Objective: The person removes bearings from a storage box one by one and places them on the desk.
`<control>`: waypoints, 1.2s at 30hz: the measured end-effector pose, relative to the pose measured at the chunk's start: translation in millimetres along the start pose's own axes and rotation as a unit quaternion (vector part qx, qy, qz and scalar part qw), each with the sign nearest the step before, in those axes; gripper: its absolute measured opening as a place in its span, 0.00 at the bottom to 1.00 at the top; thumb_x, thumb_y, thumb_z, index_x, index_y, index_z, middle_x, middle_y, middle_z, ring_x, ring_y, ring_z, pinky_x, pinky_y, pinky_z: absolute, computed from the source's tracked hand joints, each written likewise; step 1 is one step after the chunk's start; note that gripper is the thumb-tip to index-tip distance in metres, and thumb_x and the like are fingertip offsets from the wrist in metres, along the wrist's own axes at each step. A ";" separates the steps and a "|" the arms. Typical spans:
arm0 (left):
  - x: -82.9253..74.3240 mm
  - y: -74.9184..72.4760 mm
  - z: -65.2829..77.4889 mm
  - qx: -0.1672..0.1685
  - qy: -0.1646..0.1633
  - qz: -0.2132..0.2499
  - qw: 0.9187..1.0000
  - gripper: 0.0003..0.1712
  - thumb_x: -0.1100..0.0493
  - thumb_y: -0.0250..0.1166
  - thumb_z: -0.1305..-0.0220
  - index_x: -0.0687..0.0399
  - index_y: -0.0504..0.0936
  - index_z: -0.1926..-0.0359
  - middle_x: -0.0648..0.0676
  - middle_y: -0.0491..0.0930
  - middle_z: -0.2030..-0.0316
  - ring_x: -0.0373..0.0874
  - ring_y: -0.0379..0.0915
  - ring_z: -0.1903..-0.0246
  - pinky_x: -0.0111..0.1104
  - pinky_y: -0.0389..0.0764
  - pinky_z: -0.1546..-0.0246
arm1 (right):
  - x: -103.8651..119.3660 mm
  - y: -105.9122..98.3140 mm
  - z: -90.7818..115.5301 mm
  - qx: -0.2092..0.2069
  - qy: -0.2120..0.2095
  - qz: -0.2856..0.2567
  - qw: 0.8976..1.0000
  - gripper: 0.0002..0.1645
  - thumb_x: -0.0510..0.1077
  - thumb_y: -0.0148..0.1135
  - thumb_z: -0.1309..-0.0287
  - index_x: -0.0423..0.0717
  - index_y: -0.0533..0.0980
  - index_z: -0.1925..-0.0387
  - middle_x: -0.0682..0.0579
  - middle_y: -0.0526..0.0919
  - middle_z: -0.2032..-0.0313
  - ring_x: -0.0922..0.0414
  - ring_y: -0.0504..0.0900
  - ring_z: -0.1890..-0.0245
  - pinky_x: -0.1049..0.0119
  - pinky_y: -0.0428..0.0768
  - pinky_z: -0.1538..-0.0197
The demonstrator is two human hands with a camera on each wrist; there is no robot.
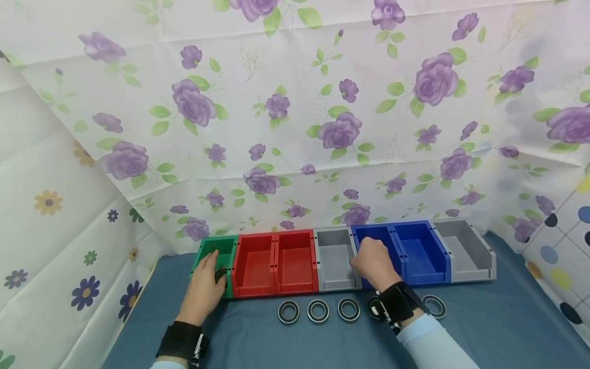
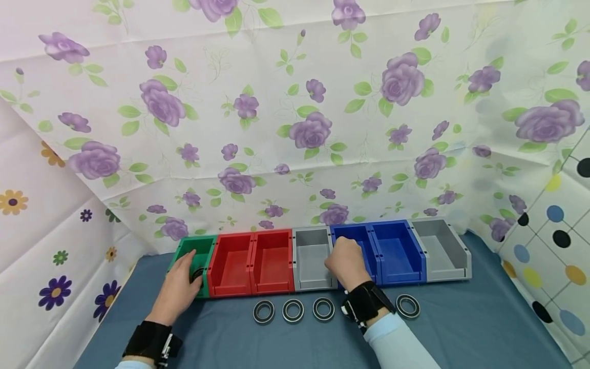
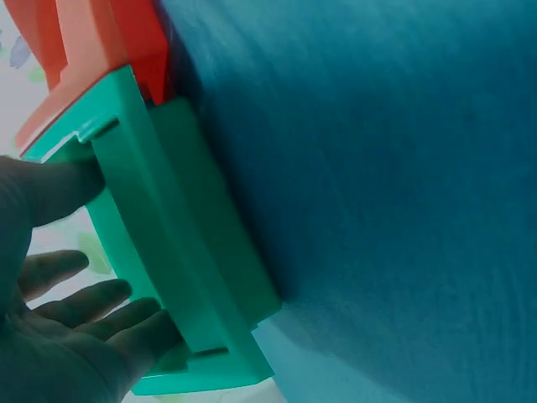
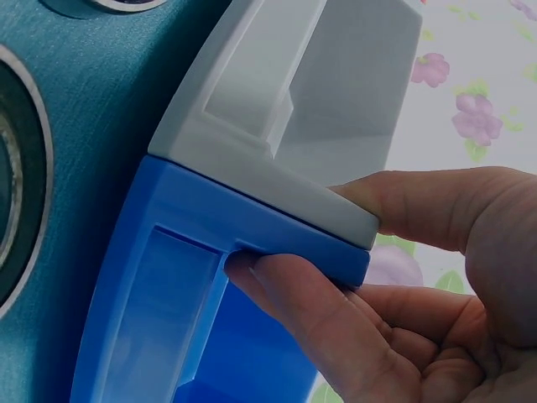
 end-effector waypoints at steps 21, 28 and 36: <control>7.3 13.7 -19.1 0.094 -0.068 0.032 0.993 0.44 0.73 0.57 0.54 0.61 0.56 0.31 0.69 0.62 0.40 0.54 0.68 0.58 0.36 0.67 0.76 | 0.0 0.2 0.5 0.007 0.006 -0.005 1.000 0.10 0.43 0.64 0.52 0.44 0.74 0.82 0.51 0.73 0.84 0.56 0.73 0.84 0.67 0.71 0.83; 9.0 20.4 -19.1 0.121 -0.078 0.020 0.989 0.39 0.73 0.54 0.51 0.60 0.61 0.33 0.67 0.66 0.42 0.49 0.67 0.69 0.35 0.65 0.80 | -0.4 0.4 1.5 0.013 0.006 -0.008 1.000 0.10 0.43 0.64 0.51 0.44 0.74 0.82 0.50 0.74 0.84 0.56 0.73 0.84 0.66 0.72 0.82; 9.2 25.2 -20.0 0.146 -0.077 -0.018 0.986 0.31 0.70 0.56 0.50 0.65 0.70 0.40 0.65 0.72 0.46 0.58 0.69 0.50 0.39 0.72 0.65 | -0.4 -1.1 1.7 0.010 0.006 -0.006 1.000 0.10 0.43 0.64 0.52 0.43 0.74 0.81 0.51 0.74 0.84 0.56 0.73 0.84 0.66 0.72 0.82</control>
Point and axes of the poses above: each hand's wrist, its own z-axis away from the middle knuckle, its own y-axis out of the palm, x = y × z, the point moved 7 cm from there along -z, towards the middle knuckle
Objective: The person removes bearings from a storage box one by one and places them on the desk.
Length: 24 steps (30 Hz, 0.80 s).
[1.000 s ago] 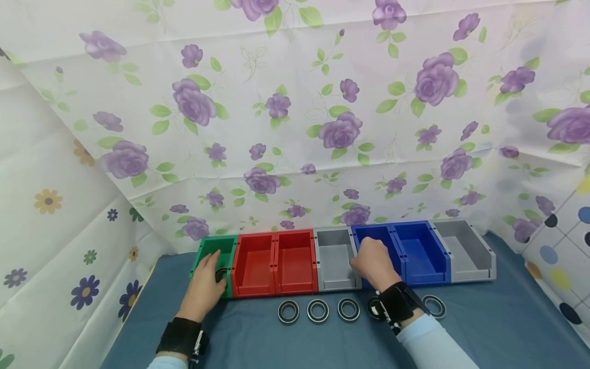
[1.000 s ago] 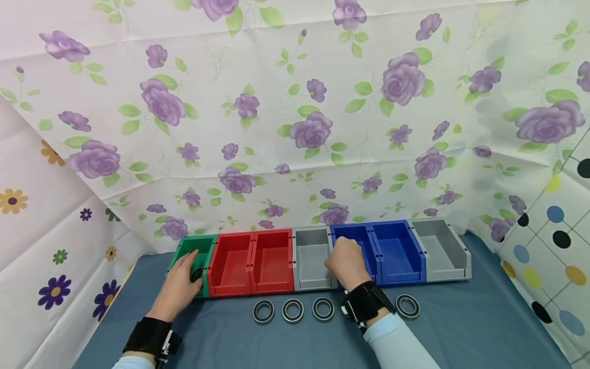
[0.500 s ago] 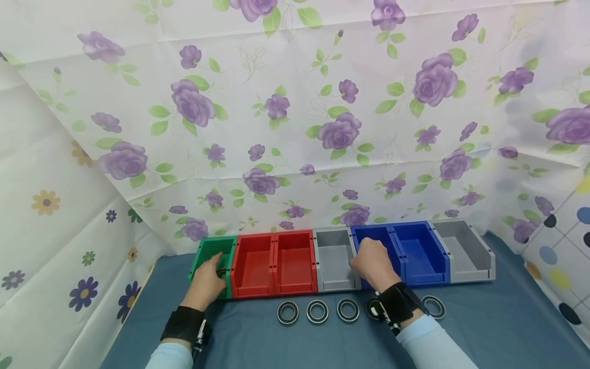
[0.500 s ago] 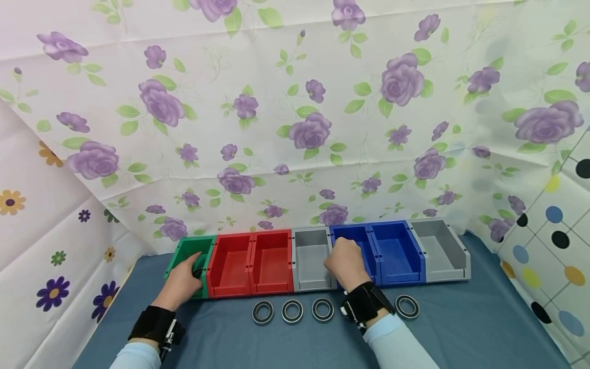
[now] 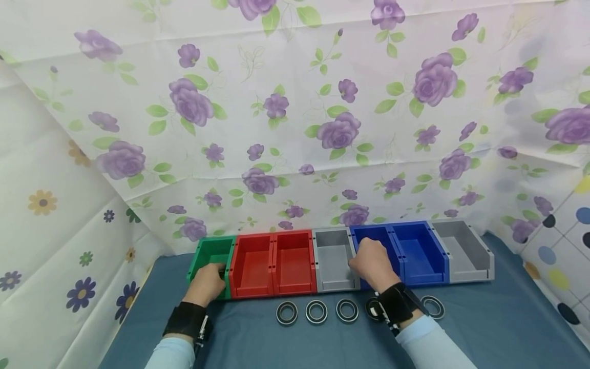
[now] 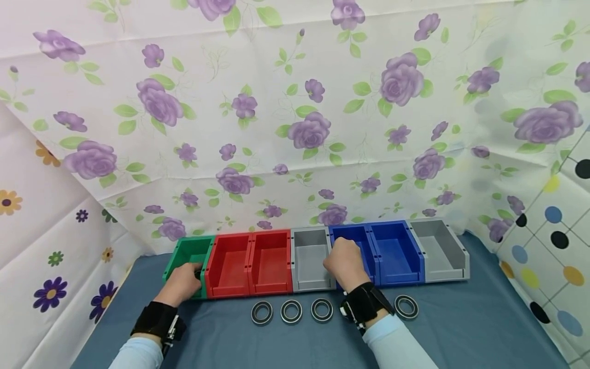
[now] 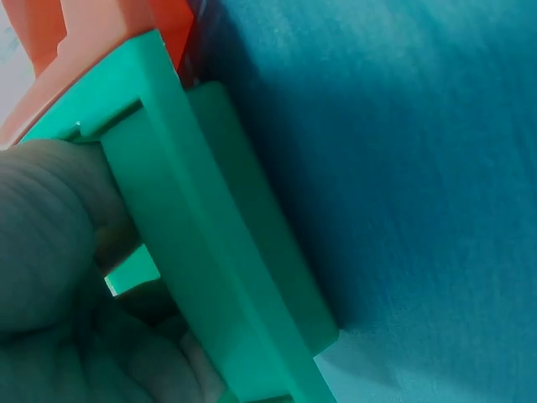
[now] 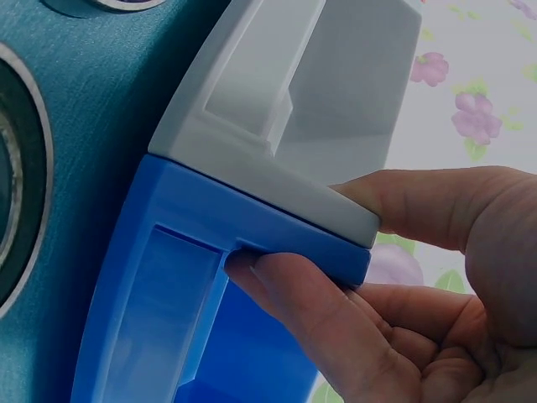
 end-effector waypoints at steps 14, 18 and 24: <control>-8.2 -1.8 1.3 -0.033 0.031 -0.073 0.996 0.22 0.69 0.56 0.41 0.67 0.72 0.44 0.65 0.75 0.53 0.58 0.71 0.53 0.48 0.73 0.55 | -1.7 1.5 -3.2 -0.003 0.000 0.003 1.000 0.11 0.44 0.65 0.52 0.44 0.74 0.82 0.51 0.74 0.84 0.56 0.73 0.84 0.66 0.72 0.82; -8.3 -2.8 4.2 -0.058 0.055 -0.079 0.994 0.22 0.66 0.59 0.41 0.68 0.70 0.45 0.64 0.75 0.56 0.56 0.72 0.56 0.46 0.75 0.58 | -1.1 1.2 -2.8 -0.004 0.000 0.004 1.000 0.11 0.44 0.65 0.52 0.44 0.74 0.82 0.51 0.73 0.84 0.56 0.73 0.84 0.66 0.72 0.82; -5.5 -4.9 12.1 -0.091 0.085 -0.056 0.991 0.26 0.63 0.60 0.39 0.69 0.66 0.42 0.67 0.72 0.54 0.58 0.70 0.55 0.46 0.75 0.59 | -1.3 1.3 -2.1 -0.006 0.000 0.003 1.000 0.11 0.44 0.65 0.52 0.43 0.74 0.81 0.50 0.73 0.83 0.56 0.73 0.84 0.66 0.71 0.82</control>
Point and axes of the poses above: each hand's wrist, its own z-axis away from the middle knuckle, its own y-axis out of the palm, x = y × z, the point moved 7 cm from there along -z, towards the middle knuckle
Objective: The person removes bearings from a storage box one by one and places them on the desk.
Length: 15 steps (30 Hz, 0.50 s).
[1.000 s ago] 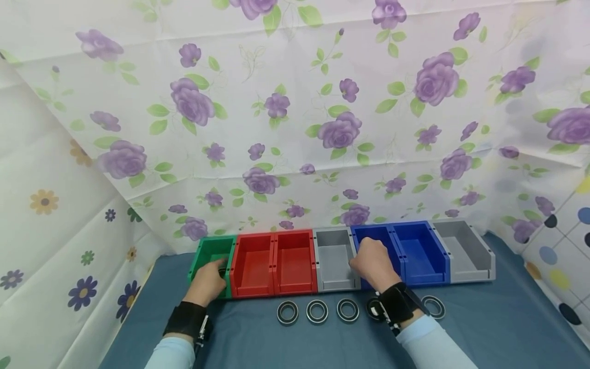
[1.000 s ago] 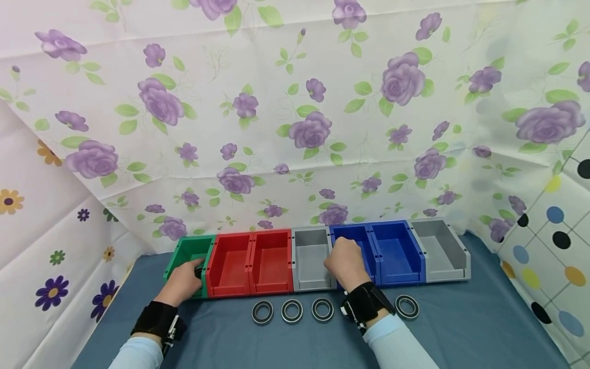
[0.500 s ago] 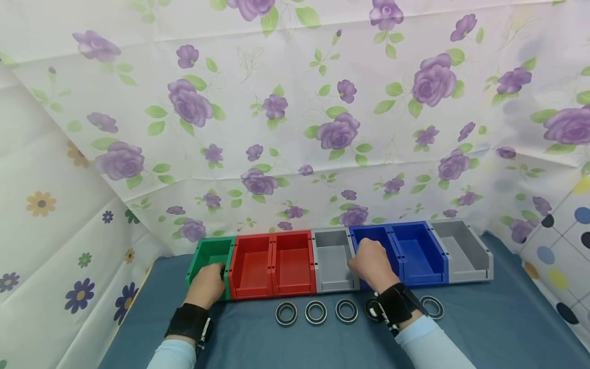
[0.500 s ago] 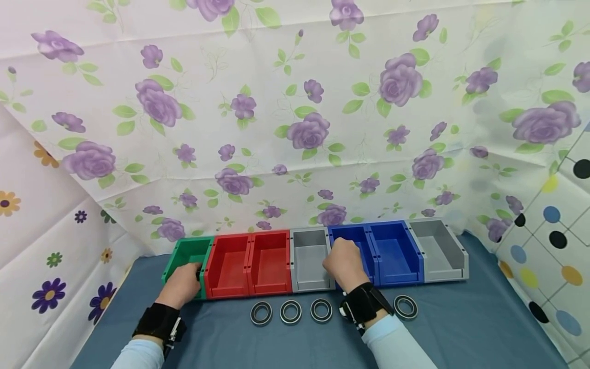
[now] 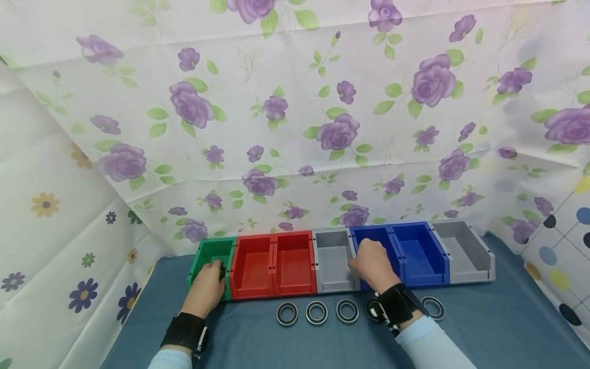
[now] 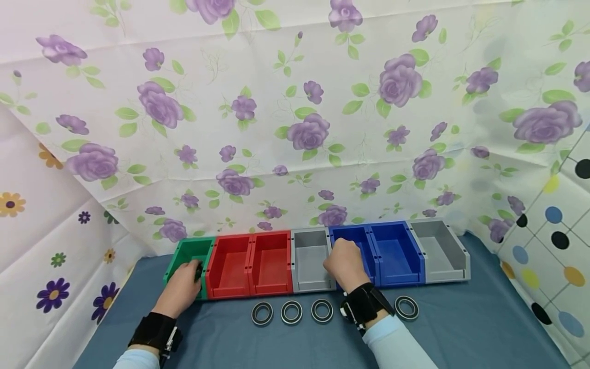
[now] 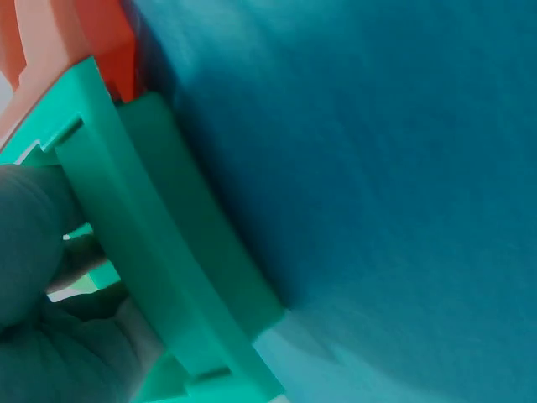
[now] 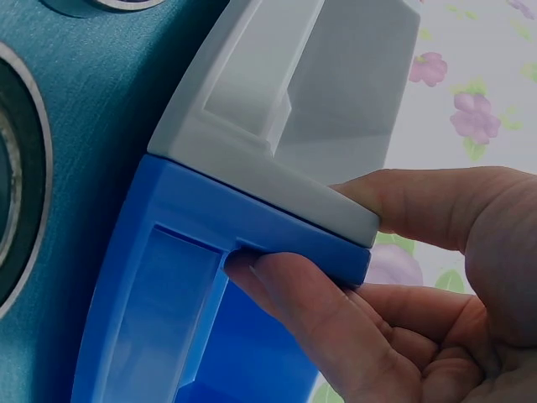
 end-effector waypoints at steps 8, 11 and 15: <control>-0.9 -19.8 14.6 -0.091 0.014 0.032 0.995 0.26 0.59 0.58 0.36 0.65 0.67 0.39 0.67 0.69 0.50 0.61 0.67 0.51 0.49 0.73 0.56 | 1.9 1.6 -1.0 0.001 -0.006 0.003 1.000 0.12 0.45 0.65 0.52 0.44 0.73 0.83 0.51 0.73 0.84 0.56 0.73 0.84 0.66 0.71 0.82; -4.4 -32.6 21.4 -0.140 0.029 0.043 0.989 0.26 0.58 0.59 0.36 0.65 0.67 0.39 0.65 0.69 0.50 0.59 0.67 0.51 0.49 0.74 0.58 | 2.0 0.3 -0.5 0.000 -0.005 0.003 1.000 0.12 0.45 0.64 0.52 0.44 0.74 0.83 0.51 0.73 0.84 0.56 0.73 0.84 0.66 0.71 0.82; -10.9 -48.0 29.1 -0.189 0.047 0.057 0.979 0.26 0.57 0.59 0.36 0.62 0.68 0.39 0.62 0.70 0.52 0.55 0.68 0.54 0.45 0.76 0.62 | -0.1 -0.6 0.7 0.003 -0.002 0.000 1.000 0.11 0.44 0.64 0.51 0.43 0.74 0.82 0.51 0.74 0.83 0.56 0.73 0.84 0.66 0.71 0.83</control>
Point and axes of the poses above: each hand's wrist, its own z-axis away from the middle knuckle, its own y-axis out of the palm, x = y × z, the point moved 7 cm from there along -z, towards the middle knuckle
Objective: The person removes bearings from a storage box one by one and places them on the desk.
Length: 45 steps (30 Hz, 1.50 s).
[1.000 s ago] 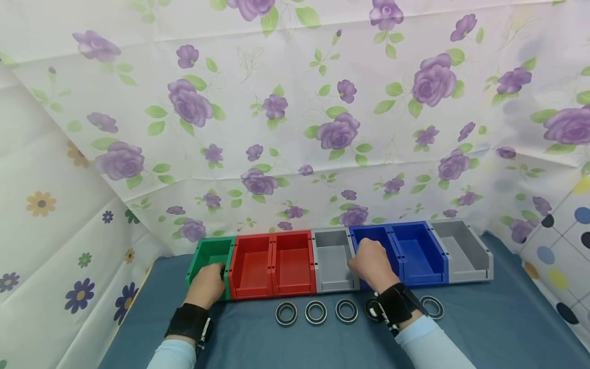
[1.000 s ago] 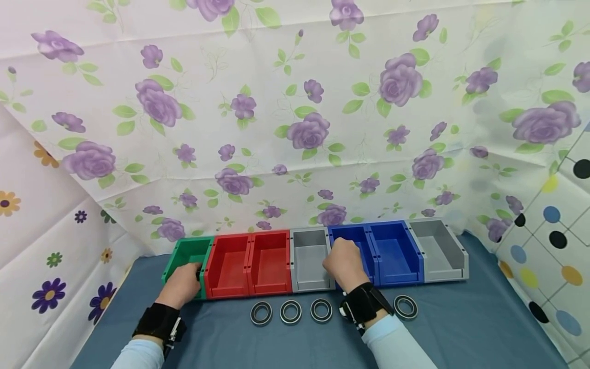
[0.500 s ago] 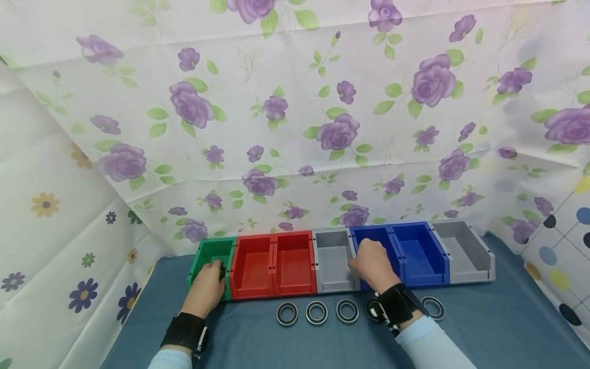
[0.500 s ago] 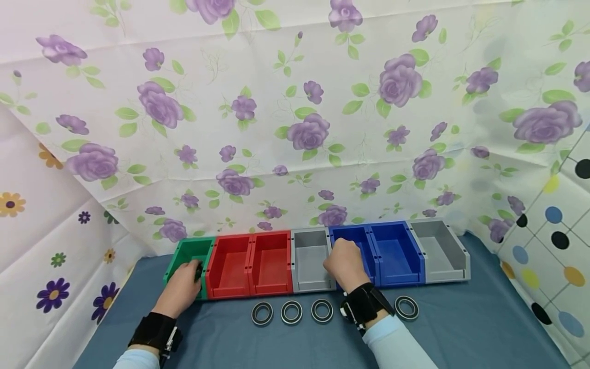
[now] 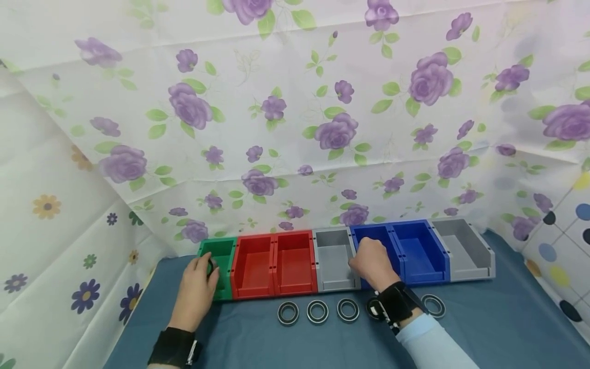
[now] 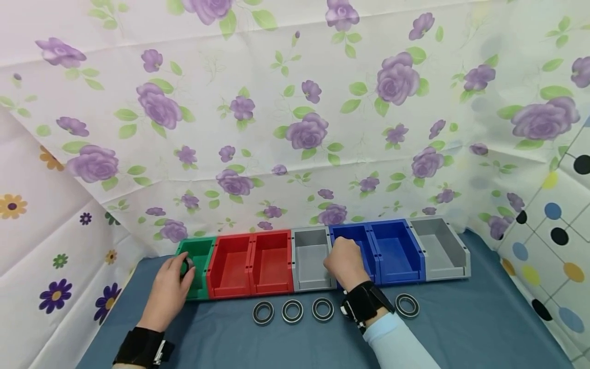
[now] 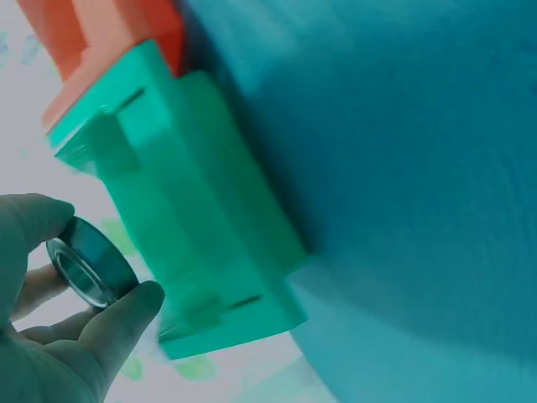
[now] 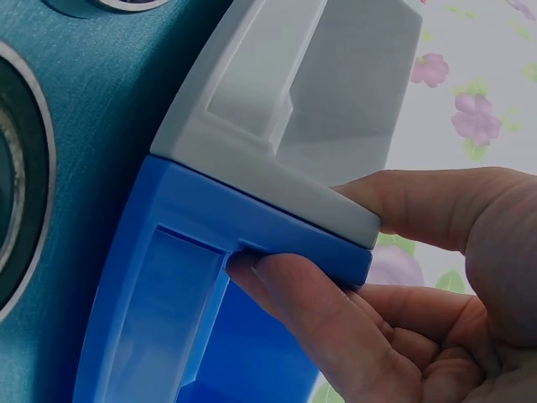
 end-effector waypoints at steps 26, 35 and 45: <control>-67.5 -36.8 11.6 -0.041 -0.012 0.033 0.999 0.28 0.48 0.64 0.41 0.54 0.73 0.41 0.48 0.74 0.56 0.35 0.70 0.67 0.29 0.77 0.70 | -0.5 0.1 -0.3 -0.010 -0.001 0.004 1.000 0.11 0.45 0.65 0.52 0.44 0.75 0.82 0.51 0.73 0.84 0.57 0.73 0.84 0.67 0.71 0.83; -79.1 -33.2 22.4 -0.026 0.008 0.041 0.999 0.32 0.52 0.71 0.50 0.56 0.75 0.43 0.52 0.75 0.52 0.41 0.74 0.58 0.32 0.78 0.67 | 0.3 0.1 0.9 -0.012 -0.001 0.002 1.000 0.12 0.43 0.64 0.53 0.45 0.73 0.86 0.52 0.73 0.85 0.57 0.73 0.85 0.67 0.71 0.83; -81.4 -18.2 38.5 -0.003 0.026 0.045 0.999 0.34 0.58 0.76 0.58 0.52 0.77 0.46 0.56 0.74 0.48 0.47 0.70 0.49 0.38 0.77 0.61 | 1.2 0.2 1.4 -0.011 -0.003 0.000 1.000 0.13 0.44 0.64 0.52 0.45 0.73 0.85 0.51 0.73 0.85 0.57 0.73 0.85 0.67 0.71 0.83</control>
Point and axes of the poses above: each hand's wrist, its own z-axis away from the middle knuckle, its own y-axis out of the palm, x = y × z, the point moved 7 cm from there along -z, towards the middle knuckle
